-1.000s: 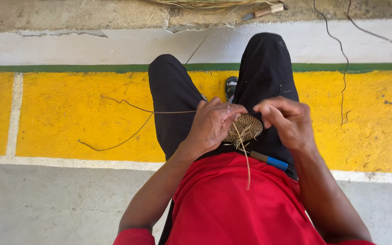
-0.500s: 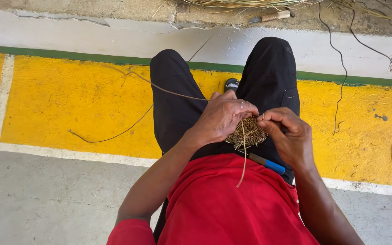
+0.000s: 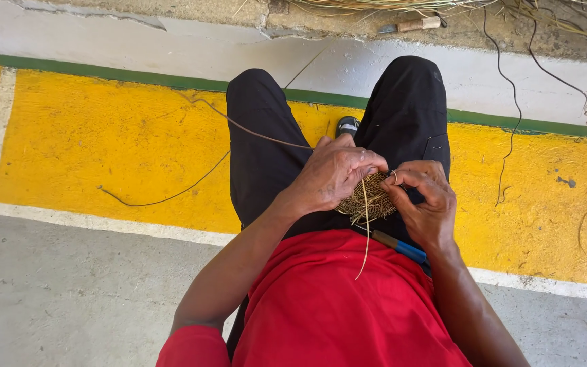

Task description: Weaving a small basket or circular object from natural fibers using hands and a pair of pliers.

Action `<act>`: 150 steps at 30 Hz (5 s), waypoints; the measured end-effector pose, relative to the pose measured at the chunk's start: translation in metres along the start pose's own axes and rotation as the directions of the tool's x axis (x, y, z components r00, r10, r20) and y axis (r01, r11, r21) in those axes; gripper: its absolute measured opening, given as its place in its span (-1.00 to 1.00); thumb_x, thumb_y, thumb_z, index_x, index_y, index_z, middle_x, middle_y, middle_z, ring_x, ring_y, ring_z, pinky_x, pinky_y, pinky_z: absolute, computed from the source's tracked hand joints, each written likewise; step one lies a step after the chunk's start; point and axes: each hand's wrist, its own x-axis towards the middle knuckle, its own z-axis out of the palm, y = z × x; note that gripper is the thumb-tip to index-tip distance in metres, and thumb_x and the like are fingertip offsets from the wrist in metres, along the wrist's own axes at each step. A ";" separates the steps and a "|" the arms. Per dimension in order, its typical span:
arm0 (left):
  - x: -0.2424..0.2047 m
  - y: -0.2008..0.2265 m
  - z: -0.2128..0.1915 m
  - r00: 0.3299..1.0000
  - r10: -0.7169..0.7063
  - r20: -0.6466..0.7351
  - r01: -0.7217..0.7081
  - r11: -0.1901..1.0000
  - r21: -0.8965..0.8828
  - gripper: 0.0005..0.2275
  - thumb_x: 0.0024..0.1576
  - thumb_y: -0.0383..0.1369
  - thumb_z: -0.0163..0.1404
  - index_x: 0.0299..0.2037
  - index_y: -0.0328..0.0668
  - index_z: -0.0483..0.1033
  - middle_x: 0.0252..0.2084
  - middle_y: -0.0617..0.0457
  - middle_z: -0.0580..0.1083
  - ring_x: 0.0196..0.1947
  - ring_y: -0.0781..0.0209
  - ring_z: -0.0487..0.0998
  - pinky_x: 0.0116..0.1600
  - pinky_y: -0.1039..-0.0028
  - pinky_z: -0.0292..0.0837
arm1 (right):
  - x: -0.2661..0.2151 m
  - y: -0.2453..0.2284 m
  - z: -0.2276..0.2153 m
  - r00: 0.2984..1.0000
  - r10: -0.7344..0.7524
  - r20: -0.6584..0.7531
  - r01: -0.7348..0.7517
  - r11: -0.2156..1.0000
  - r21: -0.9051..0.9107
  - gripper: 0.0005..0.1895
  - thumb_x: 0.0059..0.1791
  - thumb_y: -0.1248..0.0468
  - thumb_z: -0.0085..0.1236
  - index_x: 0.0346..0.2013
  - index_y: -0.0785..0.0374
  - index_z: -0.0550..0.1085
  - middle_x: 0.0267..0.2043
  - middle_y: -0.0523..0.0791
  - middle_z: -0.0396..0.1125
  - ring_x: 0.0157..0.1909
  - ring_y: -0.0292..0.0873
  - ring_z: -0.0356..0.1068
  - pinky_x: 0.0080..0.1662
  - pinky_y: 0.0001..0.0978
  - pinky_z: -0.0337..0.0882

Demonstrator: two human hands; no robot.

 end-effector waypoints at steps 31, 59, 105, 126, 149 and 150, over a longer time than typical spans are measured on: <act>-0.002 -0.002 -0.002 1.000 0.014 -0.010 -0.014 1.000 -0.004 -0.83 0.20 -0.37 0.05 -0.05 0.11 0.65 -0.31 0.27 0.59 -0.29 0.25 0.37 -0.02 0.33 0.22 | 0.002 0.000 0.007 0.996 0.080 -0.026 -0.078 0.995 0.054 -0.79 -0.07 0.39 0.42 -0.21 0.22 0.54 -0.12 -0.10 0.40 -0.03 -0.21 0.42 0.02 -0.37 0.42; -0.003 0.004 -0.002 1.000 -0.015 -0.005 0.014 0.995 -0.099 -0.92 0.26 -0.29 0.04 -0.18 -0.05 0.50 -0.38 0.16 0.47 -0.27 0.19 0.45 0.00 0.31 0.23 | 0.037 0.039 0.002 0.868 0.271 0.416 -0.408 0.867 0.286 -0.79 0.17 0.26 -0.01 -0.24 0.31 0.52 -0.42 -0.22 0.34 -0.44 -0.44 0.26 -0.37 -0.54 0.32; -0.011 -0.001 0.007 0.999 0.013 -0.043 -0.013 1.000 0.009 -0.78 0.15 -0.49 0.05 -0.04 0.04 0.60 -0.30 0.20 0.56 -0.27 0.20 0.40 -0.02 0.27 0.23 | 0.047 -0.043 -0.019 0.886 -0.206 0.415 0.370 0.853 -0.368 -0.82 -0.08 0.34 0.38 -0.41 0.24 0.47 -0.45 -0.16 0.34 -0.38 -0.23 0.40 -0.33 -0.29 0.41; -0.018 0.019 -0.010 0.993 0.018 -0.113 -0.039 0.981 -0.189 -0.91 0.21 -0.39 0.08 -0.12 -0.09 0.57 -0.24 0.16 0.44 -0.16 0.18 0.42 0.08 0.30 0.26 | 0.067 0.066 0.001 0.862 0.393 0.319 -0.494 0.791 0.362 -0.89 0.22 0.29 -0.01 -0.12 0.25 0.45 -0.43 -0.26 0.28 -0.44 -0.39 0.23 -0.36 -0.52 0.30; -0.016 -0.009 -0.003 0.997 -0.027 -0.070 0.018 0.992 -0.125 -0.89 0.23 -0.33 0.04 -0.13 0.06 0.63 -0.26 0.22 0.59 -0.26 0.14 0.43 -0.02 0.29 0.28 | 0.032 0.043 -0.014 0.874 0.170 0.455 -0.392 0.800 0.454 -0.86 0.09 0.33 0.11 -0.16 0.33 0.58 -0.34 -0.18 0.39 -0.36 -0.37 0.33 -0.28 -0.52 0.39; -0.018 -0.006 -0.001 0.999 -0.025 -0.041 0.019 0.990 -0.142 -0.86 0.23 -0.38 0.01 -0.10 0.05 0.63 -0.25 0.22 0.61 -0.29 0.16 0.41 -0.02 0.29 0.28 | 0.029 0.047 -0.021 0.854 0.103 0.510 -0.404 0.749 0.525 -0.81 0.09 0.32 0.10 -0.08 0.34 0.58 -0.27 -0.16 0.43 -0.31 -0.36 0.38 -0.22 -0.50 0.47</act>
